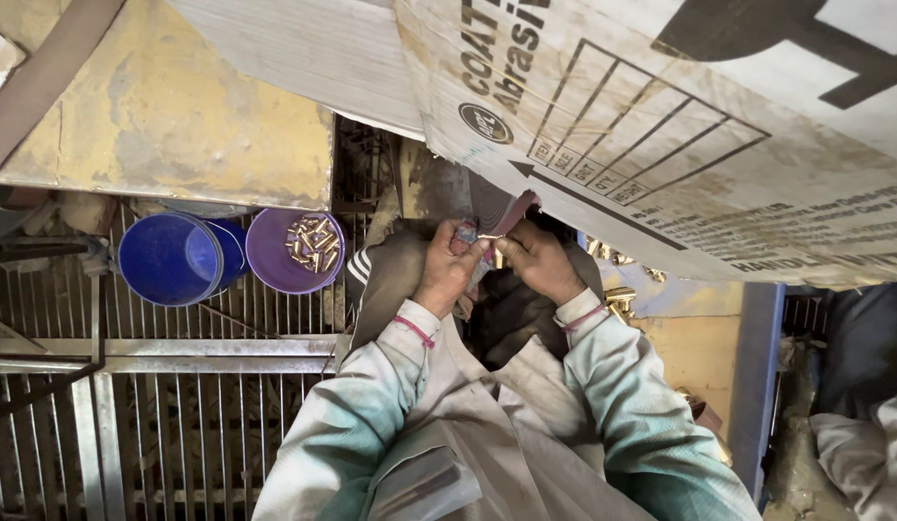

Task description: The person sits on the floor and repeatedly picks up small brass-colored metal parts from a blue tray. They rub each part against a moving sanding belt to smooth its surface, then place the finished part into a purple bucket. The process is repeated for multiple parts throughout the clip.

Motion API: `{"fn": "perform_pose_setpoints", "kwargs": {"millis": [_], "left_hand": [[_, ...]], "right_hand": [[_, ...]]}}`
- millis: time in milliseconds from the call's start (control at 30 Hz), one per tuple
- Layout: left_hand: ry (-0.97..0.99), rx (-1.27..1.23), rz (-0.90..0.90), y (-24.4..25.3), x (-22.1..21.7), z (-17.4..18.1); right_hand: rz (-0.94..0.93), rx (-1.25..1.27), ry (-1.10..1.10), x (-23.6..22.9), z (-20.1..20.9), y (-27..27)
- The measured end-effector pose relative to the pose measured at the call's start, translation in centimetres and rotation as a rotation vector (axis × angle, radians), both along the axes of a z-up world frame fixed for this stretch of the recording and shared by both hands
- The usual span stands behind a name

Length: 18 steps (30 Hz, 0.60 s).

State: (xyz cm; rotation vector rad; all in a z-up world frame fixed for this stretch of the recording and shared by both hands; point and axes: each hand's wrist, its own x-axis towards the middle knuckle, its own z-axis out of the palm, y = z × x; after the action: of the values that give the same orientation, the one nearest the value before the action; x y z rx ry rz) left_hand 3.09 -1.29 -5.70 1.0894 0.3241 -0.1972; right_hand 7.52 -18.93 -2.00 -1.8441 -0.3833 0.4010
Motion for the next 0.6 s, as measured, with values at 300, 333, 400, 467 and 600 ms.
{"fn": "perform_pose_setpoints", "kwargs": {"millis": [300,333,400,467,600], "left_hand": [[0.045,0.033,-0.004,0.1,0.1,0.7],[0.044,0.04,-0.004,0.0,0.1,0.7],[0.096,0.063,0.004,-0.3,0.4,0.7],[0.077,0.109,0.017,-0.5,0.4,1.1],[-0.14,0.442,-0.019,0.3,-1.6,2.8]], "right_hand": [[-0.202,0.23,0.684,0.8,-2.2,-0.7],[-0.244,0.273,0.746,0.8,-2.2,-0.5],[-0.326,0.364,0.865,1.0,-1.8,-0.3],[-0.383,0.409,0.949,1.0,-0.8,0.2],[-0.26,0.196,0.723,-1.6,3.0,0.0]]}}
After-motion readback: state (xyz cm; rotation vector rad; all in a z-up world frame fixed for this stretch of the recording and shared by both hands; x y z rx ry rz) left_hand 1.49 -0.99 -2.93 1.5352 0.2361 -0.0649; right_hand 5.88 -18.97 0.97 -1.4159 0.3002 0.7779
